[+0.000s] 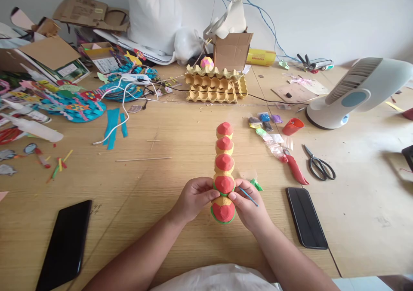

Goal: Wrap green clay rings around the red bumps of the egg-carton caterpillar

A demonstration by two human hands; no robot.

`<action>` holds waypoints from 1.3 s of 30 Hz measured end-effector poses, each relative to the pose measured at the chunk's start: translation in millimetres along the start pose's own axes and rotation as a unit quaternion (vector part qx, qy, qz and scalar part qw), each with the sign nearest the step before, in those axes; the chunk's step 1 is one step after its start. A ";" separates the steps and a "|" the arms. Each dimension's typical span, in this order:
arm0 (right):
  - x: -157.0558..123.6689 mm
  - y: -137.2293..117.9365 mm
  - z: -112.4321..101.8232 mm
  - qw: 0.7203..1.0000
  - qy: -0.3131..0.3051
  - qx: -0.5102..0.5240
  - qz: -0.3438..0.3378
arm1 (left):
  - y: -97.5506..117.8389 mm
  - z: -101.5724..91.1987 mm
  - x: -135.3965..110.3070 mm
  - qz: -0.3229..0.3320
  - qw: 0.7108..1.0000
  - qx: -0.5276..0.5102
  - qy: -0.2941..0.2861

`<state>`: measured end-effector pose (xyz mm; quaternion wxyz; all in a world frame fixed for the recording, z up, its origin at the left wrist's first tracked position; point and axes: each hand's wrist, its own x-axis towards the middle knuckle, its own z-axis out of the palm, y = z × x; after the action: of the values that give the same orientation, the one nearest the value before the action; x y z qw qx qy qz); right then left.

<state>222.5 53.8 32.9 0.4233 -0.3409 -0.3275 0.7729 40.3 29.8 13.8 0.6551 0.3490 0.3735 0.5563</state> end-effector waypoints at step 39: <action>5.3 -25.1 -20.6 0.989 -0.089 -0.086 -0.087 | 14.3 14.2 1.7 -0.166 0.945 -0.279 0.045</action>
<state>247.7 73.7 40.2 0.4271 -0.2763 -0.4574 0.7294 46.2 32.8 32.9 0.7916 0.0598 0.2853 0.5370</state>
